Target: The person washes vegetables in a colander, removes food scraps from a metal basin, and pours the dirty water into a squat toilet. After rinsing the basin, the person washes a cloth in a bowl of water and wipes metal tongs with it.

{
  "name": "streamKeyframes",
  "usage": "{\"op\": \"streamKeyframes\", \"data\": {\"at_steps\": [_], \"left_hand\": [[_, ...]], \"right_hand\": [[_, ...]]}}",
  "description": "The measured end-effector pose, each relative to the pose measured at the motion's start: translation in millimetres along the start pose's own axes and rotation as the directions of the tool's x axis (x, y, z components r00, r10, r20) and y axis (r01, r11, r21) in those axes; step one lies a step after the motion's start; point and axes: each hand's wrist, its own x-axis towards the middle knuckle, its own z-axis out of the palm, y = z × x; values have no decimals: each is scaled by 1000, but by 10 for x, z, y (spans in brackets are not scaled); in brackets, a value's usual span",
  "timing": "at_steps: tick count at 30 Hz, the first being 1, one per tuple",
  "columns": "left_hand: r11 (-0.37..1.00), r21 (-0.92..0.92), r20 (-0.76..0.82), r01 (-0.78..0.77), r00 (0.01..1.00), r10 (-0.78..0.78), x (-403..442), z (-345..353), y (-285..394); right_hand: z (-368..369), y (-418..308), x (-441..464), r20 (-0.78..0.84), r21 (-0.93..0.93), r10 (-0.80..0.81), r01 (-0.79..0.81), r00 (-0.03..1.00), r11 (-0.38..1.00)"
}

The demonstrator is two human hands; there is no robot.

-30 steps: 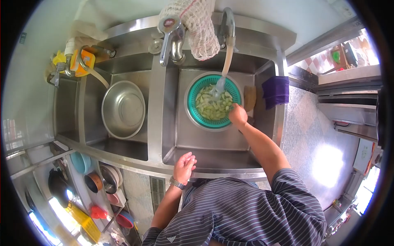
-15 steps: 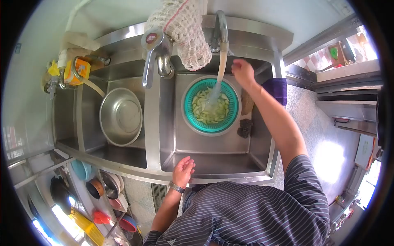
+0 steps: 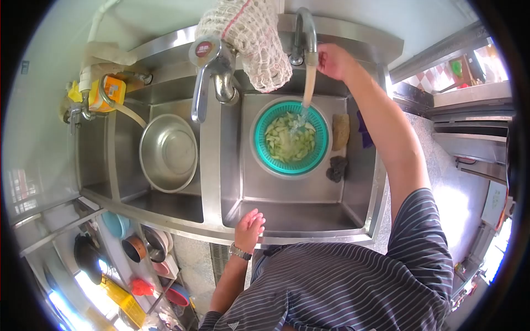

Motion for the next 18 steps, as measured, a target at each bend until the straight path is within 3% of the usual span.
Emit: {"op": "streamKeyframes", "data": {"at_steps": [2,4,5,6,7,8,9,10,11,12,15,16,18], "left_hand": [[1000,-5,-11,2,1000,-2,-14,22,10],[1000,2,-22,-11,1000,11,-38,41,-4],[1000,7,-28,-17,999,17,-62,55,-16],[1000,-12,-30,-21,999,20,-76,77,-24],[999,-30,-33,-27,999,26,-94,106,-39],[999,-44,-35,-28,999,26,-140,120,-67],[999,-39,-25,-38,999,37,-166,132,-98],[998,-34,-14,-55,998,55,-165,147,-128],[997,-27,-2,-66,998,66,-185,144,-159],[996,13,28,-88,996,87,-203,141,-173],[932,249,126,-264,963,239,-295,221,-16],[908,324,124,-267,963,239,-364,267,139],[884,259,235,-390,913,334,-516,242,407]], "right_hand": [[-85,308,-329,45,5,-30,30,999,1000],[-327,828,-549,-73,56,15,-11,997,998],[-966,1264,-336,310,-117,17,20,951,993],[-886,1653,-693,-235,-648,-165,-28,958,761],[-805,2059,-1132,-107,-968,-581,49,807,247],[-817,2307,-1418,141,-990,-489,123,861,-69],[-830,2554,-1703,378,-901,-360,250,853,-354],[-848,2895,-1921,395,-917,-451,369,800,-150],[-800,3079,-2181,326,-940,-402,339,855,-41],[-859,3224,-2343,375,-927,-265,361,888,-101],[-692,3244,-2975,445,-880,-279,473,851,40],[-540,3078,-3168,341,-930,-219,363,914,65],[-116,2574,-3677,240,-905,-183,288,953,313]]}}
